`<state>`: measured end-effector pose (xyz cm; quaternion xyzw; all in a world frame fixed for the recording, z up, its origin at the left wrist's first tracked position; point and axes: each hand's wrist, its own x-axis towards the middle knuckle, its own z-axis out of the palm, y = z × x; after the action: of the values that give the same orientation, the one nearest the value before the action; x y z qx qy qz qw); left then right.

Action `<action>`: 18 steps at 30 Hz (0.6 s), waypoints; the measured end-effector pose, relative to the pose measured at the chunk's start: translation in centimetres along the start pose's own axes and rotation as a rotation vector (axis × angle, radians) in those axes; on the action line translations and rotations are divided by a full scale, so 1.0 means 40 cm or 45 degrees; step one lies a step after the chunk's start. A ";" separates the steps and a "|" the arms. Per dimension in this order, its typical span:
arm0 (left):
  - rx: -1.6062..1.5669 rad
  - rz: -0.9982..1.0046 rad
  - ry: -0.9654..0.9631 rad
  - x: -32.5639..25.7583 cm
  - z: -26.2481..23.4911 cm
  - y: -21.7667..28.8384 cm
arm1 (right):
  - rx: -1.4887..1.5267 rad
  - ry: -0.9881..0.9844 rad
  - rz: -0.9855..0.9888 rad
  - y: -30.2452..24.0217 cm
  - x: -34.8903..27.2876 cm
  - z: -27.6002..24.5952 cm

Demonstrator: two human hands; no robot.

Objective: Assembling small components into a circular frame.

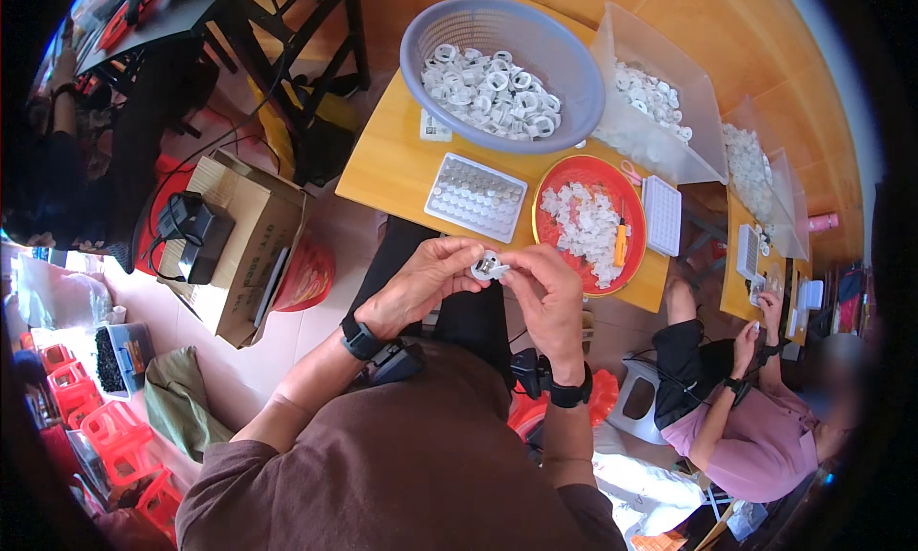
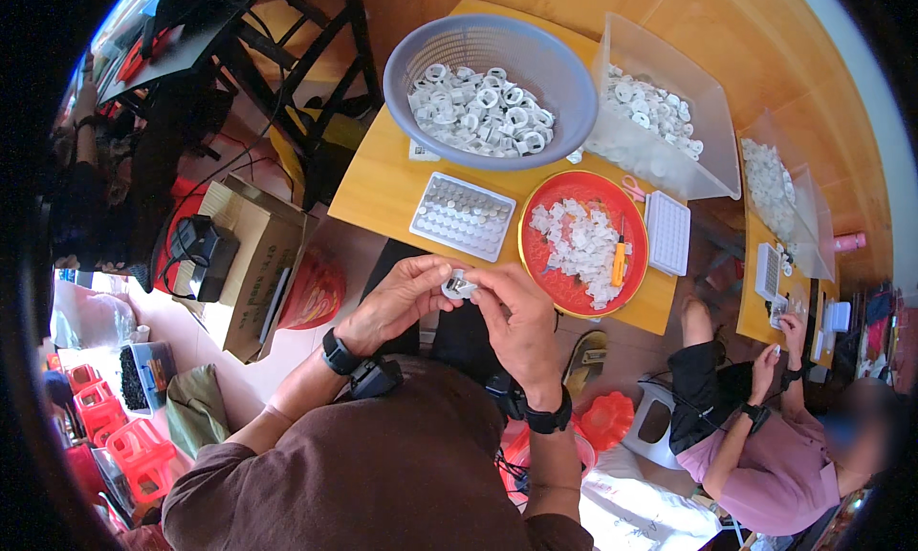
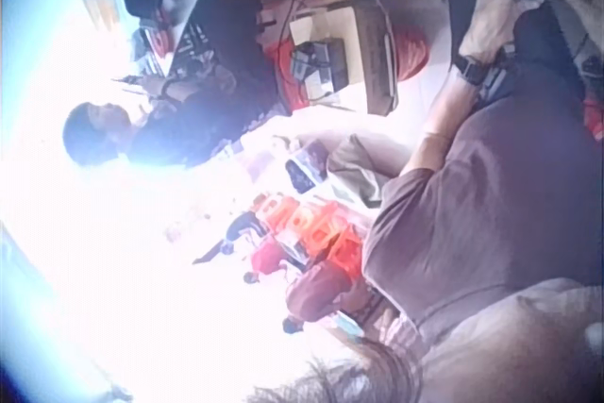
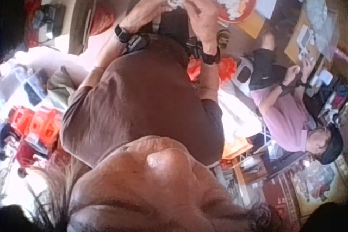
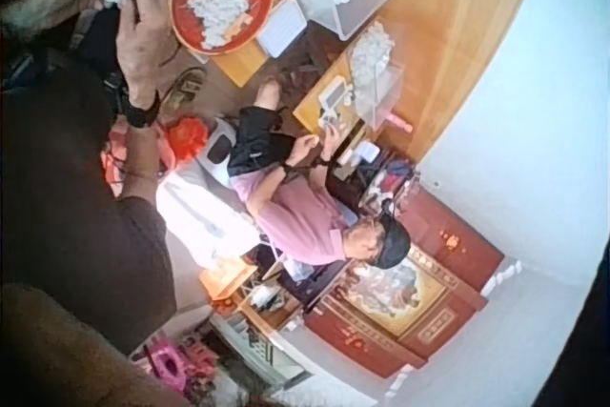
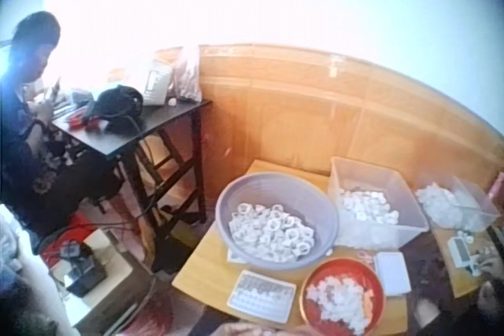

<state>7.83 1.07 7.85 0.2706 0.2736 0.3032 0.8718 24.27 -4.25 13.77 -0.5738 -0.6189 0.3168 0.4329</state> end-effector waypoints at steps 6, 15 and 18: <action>0.064 0.012 -0.031 -0.006 -0.011 -0.003 | -0.121 0.007 -0.138 -0.026 0.011 0.010; 0.101 0.028 -0.016 -0.008 -0.002 -0.001 | -0.134 -0.052 -0.205 -0.016 0.018 0.014; 0.100 0.020 -0.025 -0.006 -0.005 -0.002 | -0.024 -0.027 -0.106 -0.009 0.013 0.016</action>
<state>7.58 0.90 7.75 0.3096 0.2745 0.2963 0.8608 23.58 -3.71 13.90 -0.5481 -0.6496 0.2988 0.4339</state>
